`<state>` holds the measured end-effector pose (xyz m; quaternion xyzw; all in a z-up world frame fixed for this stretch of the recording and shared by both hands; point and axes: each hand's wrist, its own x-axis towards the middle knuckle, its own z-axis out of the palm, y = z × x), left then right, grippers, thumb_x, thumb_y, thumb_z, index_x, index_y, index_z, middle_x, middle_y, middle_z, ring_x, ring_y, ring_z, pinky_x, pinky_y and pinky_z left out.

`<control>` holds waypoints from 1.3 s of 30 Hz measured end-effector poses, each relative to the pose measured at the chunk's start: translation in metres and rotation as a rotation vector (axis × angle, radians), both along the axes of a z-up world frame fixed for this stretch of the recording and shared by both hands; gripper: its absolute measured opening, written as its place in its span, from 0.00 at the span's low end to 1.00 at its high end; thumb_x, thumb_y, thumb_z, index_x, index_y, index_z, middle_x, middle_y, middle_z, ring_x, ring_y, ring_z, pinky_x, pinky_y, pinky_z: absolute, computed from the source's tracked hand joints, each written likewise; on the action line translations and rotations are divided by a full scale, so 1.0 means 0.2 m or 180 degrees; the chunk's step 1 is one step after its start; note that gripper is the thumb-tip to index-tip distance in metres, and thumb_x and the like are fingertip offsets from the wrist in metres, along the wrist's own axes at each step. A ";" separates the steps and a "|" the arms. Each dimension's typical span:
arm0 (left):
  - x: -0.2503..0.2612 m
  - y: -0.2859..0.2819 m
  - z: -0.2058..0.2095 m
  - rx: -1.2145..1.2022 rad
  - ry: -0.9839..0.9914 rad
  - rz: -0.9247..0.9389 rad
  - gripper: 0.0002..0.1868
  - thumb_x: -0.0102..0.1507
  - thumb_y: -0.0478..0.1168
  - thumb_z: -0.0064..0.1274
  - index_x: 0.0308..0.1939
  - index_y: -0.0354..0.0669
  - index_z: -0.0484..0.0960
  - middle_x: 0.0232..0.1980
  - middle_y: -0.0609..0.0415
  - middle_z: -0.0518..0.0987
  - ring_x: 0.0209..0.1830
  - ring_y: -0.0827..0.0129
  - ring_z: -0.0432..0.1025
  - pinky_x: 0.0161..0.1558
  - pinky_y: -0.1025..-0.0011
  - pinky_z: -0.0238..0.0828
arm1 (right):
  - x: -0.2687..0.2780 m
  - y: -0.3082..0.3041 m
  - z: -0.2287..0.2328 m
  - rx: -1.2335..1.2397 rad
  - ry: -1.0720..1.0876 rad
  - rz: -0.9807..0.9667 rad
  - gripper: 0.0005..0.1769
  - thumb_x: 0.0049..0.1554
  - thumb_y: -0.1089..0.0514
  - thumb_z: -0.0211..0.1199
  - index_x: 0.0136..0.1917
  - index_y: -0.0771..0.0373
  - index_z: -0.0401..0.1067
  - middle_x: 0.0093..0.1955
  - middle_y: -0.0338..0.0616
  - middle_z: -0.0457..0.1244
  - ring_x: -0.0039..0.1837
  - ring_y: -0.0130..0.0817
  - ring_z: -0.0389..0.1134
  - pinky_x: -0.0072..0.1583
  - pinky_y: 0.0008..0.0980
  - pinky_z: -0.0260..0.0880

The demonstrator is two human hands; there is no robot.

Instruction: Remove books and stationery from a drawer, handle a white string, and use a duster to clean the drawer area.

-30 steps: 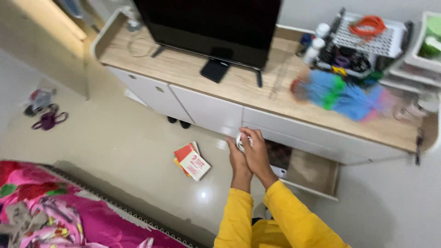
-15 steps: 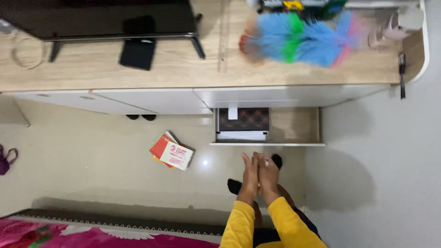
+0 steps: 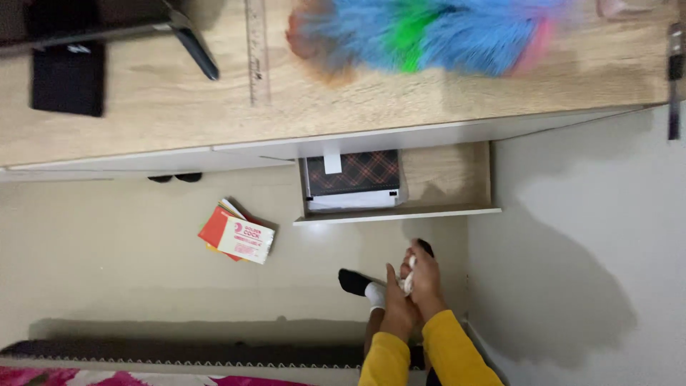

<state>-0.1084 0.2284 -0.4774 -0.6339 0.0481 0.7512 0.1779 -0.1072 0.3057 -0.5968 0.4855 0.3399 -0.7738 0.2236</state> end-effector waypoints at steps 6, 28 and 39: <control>0.18 0.01 -0.80 -0.0366 0.0165 -0.0542 0.28 0.72 0.58 0.40 0.64 0.41 0.77 0.57 0.49 0.80 0.51 0.62 0.74 0.50 0.65 0.71 | -0.15 -0.08 0.03 0.1755 0.1207 0.1963 0.14 0.63 0.52 0.60 0.52 0.67 0.73 0.44 0.42 0.70 0.43 0.28 0.68 0.45 0.30 0.70; -0.19 -0.06 -1.01 -0.1669 0.0033 -0.1479 0.42 0.68 0.67 0.34 0.67 0.34 0.73 0.62 0.41 0.79 0.60 0.55 0.74 0.59 0.66 0.70 | -0.27 -0.08 -0.53 0.1869 0.1985 0.3224 0.34 0.67 0.41 0.44 0.78 0.63 0.57 0.78 0.53 0.53 0.78 0.49 0.54 0.76 0.44 0.51; -0.04 -0.19 -1.45 -0.0718 0.0210 -0.1176 0.33 0.69 0.61 0.42 0.63 0.37 0.78 0.58 0.47 0.79 0.56 0.61 0.72 0.58 0.65 0.72 | -0.21 -0.22 -0.46 0.1890 0.1951 0.2838 0.34 0.70 0.42 0.43 0.83 0.59 0.48 0.85 0.53 0.41 0.83 0.45 0.40 0.76 0.41 0.40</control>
